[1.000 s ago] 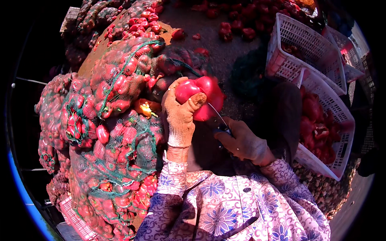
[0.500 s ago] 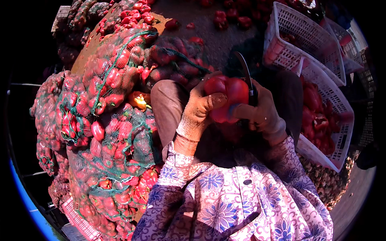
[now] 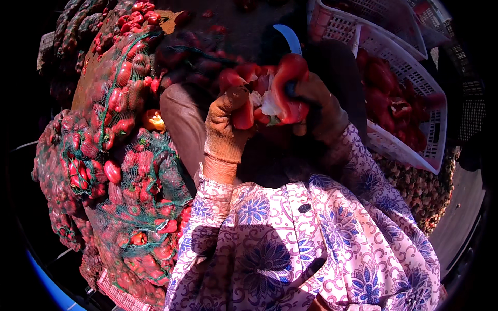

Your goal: The person uses a curved knife to remove the cores and seeds from red bell peppers by hand, placing the trimmed pepper pieces into a white plastic basket.

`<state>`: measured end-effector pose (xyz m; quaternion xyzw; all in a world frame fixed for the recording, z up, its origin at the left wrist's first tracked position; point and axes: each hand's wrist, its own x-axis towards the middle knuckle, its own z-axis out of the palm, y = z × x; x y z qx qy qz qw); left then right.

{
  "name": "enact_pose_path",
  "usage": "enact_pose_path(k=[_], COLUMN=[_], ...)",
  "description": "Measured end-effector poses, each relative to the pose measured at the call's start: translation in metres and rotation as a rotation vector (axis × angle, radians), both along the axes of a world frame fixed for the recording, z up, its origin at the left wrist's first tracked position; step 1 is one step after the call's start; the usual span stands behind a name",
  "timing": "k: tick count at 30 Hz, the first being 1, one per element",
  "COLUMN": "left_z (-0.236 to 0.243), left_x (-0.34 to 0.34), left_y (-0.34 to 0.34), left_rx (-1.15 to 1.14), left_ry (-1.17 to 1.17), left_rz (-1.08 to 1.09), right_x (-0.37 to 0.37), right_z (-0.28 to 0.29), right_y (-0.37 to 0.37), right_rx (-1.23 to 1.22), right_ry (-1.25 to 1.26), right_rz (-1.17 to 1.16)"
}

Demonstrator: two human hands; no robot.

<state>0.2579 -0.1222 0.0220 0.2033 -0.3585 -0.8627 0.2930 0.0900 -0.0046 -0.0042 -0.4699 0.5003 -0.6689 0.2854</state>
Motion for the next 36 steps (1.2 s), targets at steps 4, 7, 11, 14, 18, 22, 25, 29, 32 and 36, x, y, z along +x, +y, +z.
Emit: enact_pose_path(k=[4, 7, 11, 14, 18, 22, 25, 29, 32, 36], left_z=[0.014, 0.01, 0.019, 0.021, 0.028, -0.01, -0.022, -0.023, -0.036, -0.016], left_x=[-0.026, -0.064, -0.136, -0.187, -0.199, -0.198, -0.205, -0.207, -0.211, -0.216], left_y=[-0.007, -0.016, -0.013, 0.004, 0.055, 0.077, 0.08, 0.09, 0.1, 0.098], left_rx=[0.022, -0.483, -0.539, -0.977, -0.065, -0.112, -0.167, -0.574, 0.229, 0.187], left_ry=[0.02, -0.153, -0.041, -0.119, -0.074, 0.019, -0.038, -0.011, -0.202, -0.275], left_rz=[0.025, 0.074, -0.158, -0.263, -0.608, -0.755, -0.772, -0.665, -0.726, -0.854], right_x=[-0.002, -0.009, -0.05, -0.072, -0.094, -0.094, -0.096, -0.11, -0.112, -0.127], right_z=[0.043, 0.066, 0.08, 0.077, 0.054, 0.032, 0.045, 0.038, 0.035, 0.033], right_y=[0.0, 0.021, 0.065, 0.093, 0.115, 0.113, 0.117, 0.123, 0.124, 0.142], right_rx=[0.167, 0.252, 0.179, 0.174, 0.144, 0.292, 0.323, 0.332, 0.303, 0.33], right_ry=[-0.445, -0.493, -0.448, -0.282, 0.131, 0.13, 0.056, -0.056, -0.101, -0.401], right_rz=[0.037, -0.043, -0.229, -0.521, -0.872, -0.735, -0.695, -0.553, -0.538, -0.542])
